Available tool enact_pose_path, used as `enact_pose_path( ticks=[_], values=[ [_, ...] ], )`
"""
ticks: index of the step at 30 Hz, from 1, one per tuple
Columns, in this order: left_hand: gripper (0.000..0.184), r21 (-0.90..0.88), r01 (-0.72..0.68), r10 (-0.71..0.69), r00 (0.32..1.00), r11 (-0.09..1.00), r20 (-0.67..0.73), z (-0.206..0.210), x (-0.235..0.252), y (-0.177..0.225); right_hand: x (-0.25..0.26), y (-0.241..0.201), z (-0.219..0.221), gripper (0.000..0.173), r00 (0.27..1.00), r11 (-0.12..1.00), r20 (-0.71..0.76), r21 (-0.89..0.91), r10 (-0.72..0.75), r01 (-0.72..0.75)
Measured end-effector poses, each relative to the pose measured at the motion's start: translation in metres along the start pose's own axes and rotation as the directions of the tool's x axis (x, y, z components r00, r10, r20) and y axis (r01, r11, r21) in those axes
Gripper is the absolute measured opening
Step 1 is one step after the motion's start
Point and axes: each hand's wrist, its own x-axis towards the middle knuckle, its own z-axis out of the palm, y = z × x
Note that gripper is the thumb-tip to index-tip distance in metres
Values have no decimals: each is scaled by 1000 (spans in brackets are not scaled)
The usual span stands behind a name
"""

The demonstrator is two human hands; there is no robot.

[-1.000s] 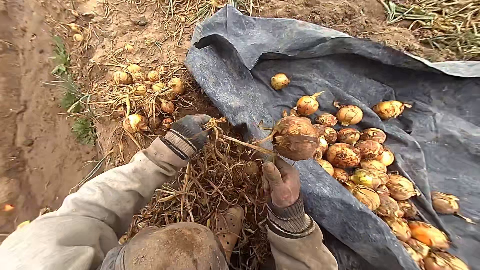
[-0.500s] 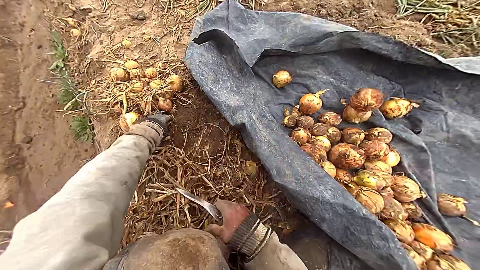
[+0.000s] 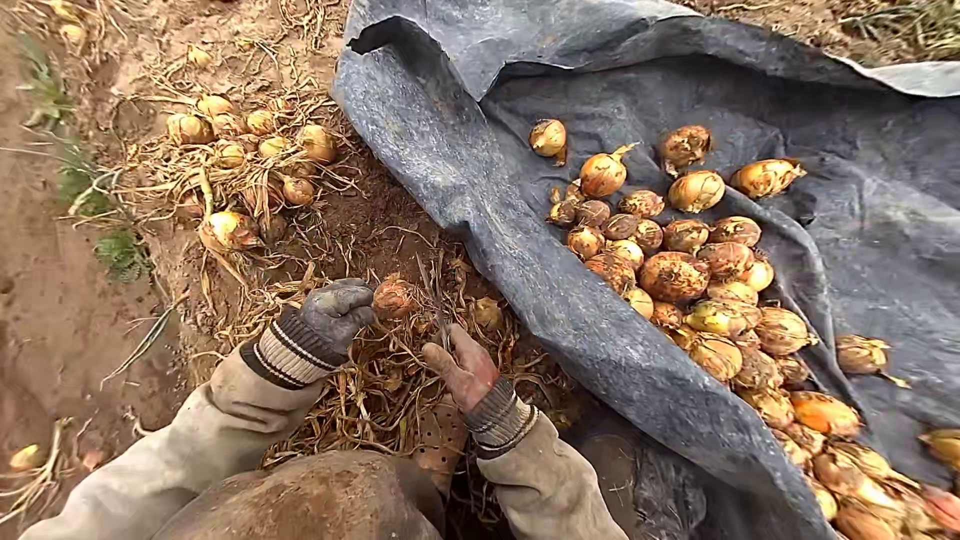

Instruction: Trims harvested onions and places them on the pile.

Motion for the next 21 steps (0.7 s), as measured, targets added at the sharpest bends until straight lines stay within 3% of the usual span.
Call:
enact_pose_path(
  ticks=[3, 5, 8, 10, 12, 14, 16, 18, 20, 21],
  values=[
    [24, -113, -39, 60, 981, 993, 185, 6, -17, 44, -12, -4, 2, 84, 978, 967, -86, 154, -190, 201],
    [26, -187, -75, 114, 971, 980, 210, 8, -20, 51, -14, -5, 4, 80, 957, 934, -153, 227, -247, 277],
    [30, -162, -140, 156, 983, 977, 92, 6, -20, 50, -18, -7, 6, 70, 949, 919, -208, 269, -236, 288],
    [28, 48, -159, 160, 987, 986, -11, -2, -17, 48, -16, -5, 11, 65, 946, 922, -243, 268, -216, 279],
    [34, 251, -59, 96, 986, 966, -138, -3, -8, 34, -14, 1, 15, 65, 949, 923, -273, 300, -158, 240],
    [39, 307, 94, -27, 976, 947, -217, -6, 7, 22, -11, 8, 16, 69, 957, 957, -278, 243, -85, 156],
    [35, 343, 82, -68, 996, 936, -52, -13, 17, 37, -4, 14, 16, 74, 986, 998, -165, 55, 24, -15],
    [30, 419, -17, -126, 942, 908, 311, -11, 27, 73, 5, 21, 18, 75, 990, 990, -45, -37, 133, -135],
    [27, 465, -135, -178, 804, 875, 568, 1, 44, 98, 9, 22, 20, 68, 979, 985, -137, 108, 148, -134],
    [25, 434, -164, -147, 788, 886, 599, 6, 52, 102, 8, 17, 17, 65, 967, 974, -210, 204, 146, -103]
  ],
)
